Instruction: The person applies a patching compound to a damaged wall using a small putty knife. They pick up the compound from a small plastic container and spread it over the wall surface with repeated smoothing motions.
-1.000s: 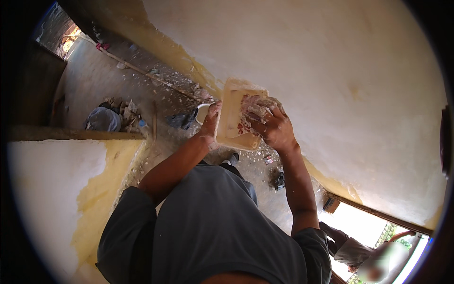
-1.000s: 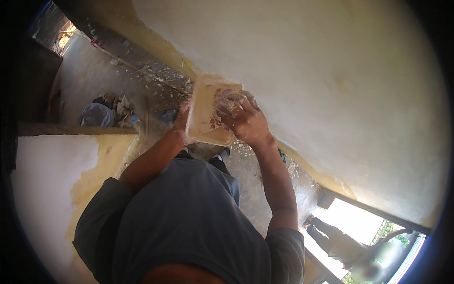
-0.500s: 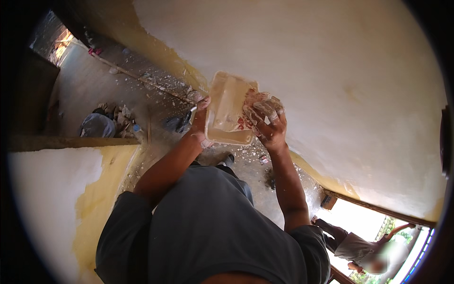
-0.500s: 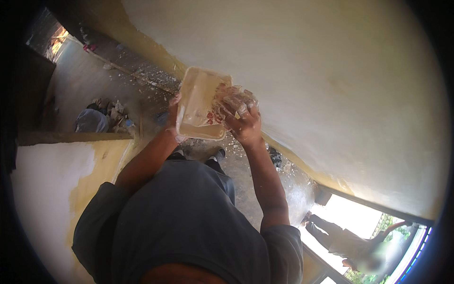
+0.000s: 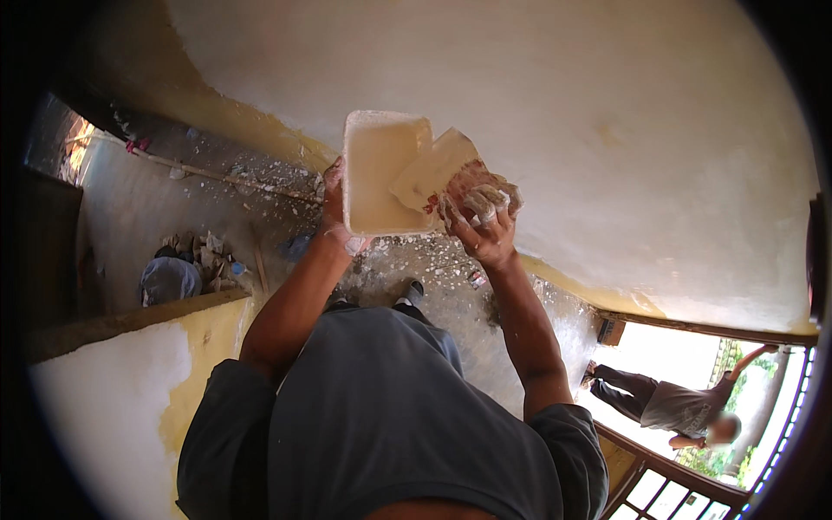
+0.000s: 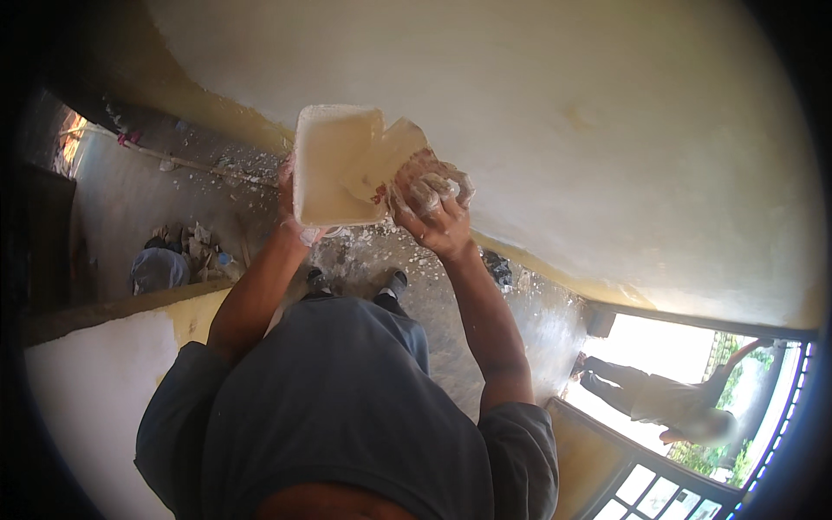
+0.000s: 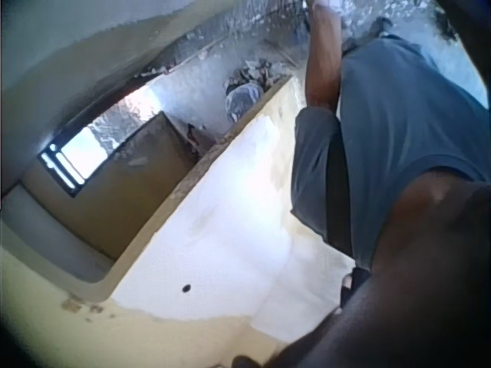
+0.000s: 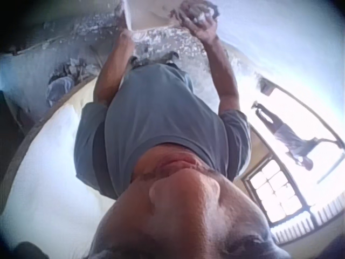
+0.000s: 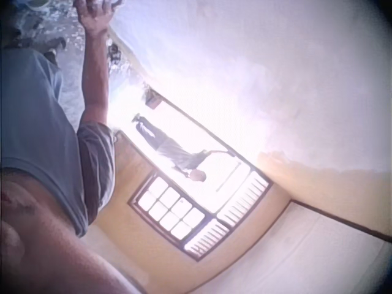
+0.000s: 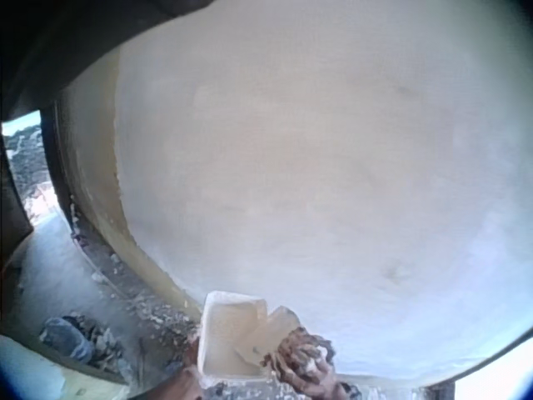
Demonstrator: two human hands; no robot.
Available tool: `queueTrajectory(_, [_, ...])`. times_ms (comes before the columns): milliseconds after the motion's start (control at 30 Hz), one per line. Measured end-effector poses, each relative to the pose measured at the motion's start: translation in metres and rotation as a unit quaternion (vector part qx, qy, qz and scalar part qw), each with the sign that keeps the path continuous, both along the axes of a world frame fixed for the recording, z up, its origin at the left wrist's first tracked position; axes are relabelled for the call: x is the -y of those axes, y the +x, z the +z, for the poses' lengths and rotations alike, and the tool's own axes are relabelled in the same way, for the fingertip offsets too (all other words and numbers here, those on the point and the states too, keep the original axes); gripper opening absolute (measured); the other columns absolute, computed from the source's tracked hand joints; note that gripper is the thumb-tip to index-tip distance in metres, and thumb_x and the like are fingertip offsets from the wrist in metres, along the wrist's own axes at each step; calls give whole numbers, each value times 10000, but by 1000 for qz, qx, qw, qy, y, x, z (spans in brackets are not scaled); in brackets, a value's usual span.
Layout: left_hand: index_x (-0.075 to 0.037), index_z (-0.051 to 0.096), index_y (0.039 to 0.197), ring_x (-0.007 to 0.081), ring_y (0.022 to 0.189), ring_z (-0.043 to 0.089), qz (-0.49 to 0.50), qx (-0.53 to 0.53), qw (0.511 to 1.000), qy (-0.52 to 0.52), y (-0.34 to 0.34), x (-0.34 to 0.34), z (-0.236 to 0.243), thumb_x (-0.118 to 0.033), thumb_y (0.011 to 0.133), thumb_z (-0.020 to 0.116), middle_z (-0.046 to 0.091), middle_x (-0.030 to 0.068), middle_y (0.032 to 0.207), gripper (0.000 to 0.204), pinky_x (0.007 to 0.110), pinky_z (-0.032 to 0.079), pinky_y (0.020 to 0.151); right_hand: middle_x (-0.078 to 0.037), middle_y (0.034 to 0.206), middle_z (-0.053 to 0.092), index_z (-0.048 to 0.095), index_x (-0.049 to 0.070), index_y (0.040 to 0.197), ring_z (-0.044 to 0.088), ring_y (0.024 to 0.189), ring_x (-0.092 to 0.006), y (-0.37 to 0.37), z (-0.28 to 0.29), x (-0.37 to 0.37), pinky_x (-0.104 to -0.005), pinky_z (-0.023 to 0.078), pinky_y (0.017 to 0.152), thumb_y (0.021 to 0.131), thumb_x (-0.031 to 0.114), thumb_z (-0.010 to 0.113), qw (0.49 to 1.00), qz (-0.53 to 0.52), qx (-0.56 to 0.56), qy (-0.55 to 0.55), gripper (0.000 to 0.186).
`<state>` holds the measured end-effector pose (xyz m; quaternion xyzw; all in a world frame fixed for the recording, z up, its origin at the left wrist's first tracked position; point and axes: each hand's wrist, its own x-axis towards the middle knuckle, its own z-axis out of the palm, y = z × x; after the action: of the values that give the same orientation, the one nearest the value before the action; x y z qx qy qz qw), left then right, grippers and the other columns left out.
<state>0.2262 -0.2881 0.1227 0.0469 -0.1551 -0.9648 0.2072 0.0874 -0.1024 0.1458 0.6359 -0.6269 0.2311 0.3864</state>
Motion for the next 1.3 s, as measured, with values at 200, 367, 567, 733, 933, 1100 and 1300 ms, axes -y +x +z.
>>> queueTrajectory(200, [-62,525,1388,291,1176,625,25,-26,999,-25,-4,9,-10,-486,1002,454,620,120,1300,577,470,532,996,-39,1126,608,752,176,962,645,998,-281,-12,-2,1,-485,483,859,679,137,786,998,-57,-34,-8,288])
queueTrajectory(367, [-69,520,1404,292,1171,630,41,-59,997,-18,-6,27,-18,-500,990,463,622,114,1310,601,468,525,1002,-61,1129,606,723,124,1150,612,1002,-294,-44,-4,26,-462,467,804,704,50,734,991,-125,-41,-35,452])
queueTrajectory(567, [-94,473,1456,323,1208,617,95,-17,995,0,-3,40,-16,-506,973,493,590,133,1366,635,513,517,1027,-107,1059,642,697,103,995,618,959,-310,-104,34,77,-458,492,737,802,37,671,961,-273,-45,-6,206])
queueTrajectory(733, [-94,441,1482,328,1252,597,116,57,992,-5,17,44,-14,-538,944,533,575,140,1396,703,523,532,1026,-98,1053,682,713,84,1039,642,1001,-313,-136,157,93,-429,533,857,878,75,640,940,-336,-6,51,176])
queueTrajectory(933, [-96,403,1510,331,1275,585,104,-31,991,-82,25,35,-22,-549,942,533,547,150,1430,738,526,528,1044,-222,1118,680,662,4,1136,636,1072,-413,-153,269,55,-469,531,921,817,19,695,952,-233,-179,-83,321])
queueTrajectory(1100, [-95,456,1449,293,1212,603,114,27,991,-66,48,32,-42,-529,960,523,570,107,1371,657,481,541,989,-114,973,712,722,92,1051,673,917,-325,-114,184,87,-399,564,826,895,122,697,981,-195,-10,-8,161])
queueTrajectory(1300, [-111,532,1355,244,1121,622,120,68,990,27,52,27,-51,-403,928,645,615,61,1267,529,411,527,940,-58,963,673,694,135,1028,670,935,-270,-104,59,116,-395,575,783,848,53,667,975,-208,-44,70,200])
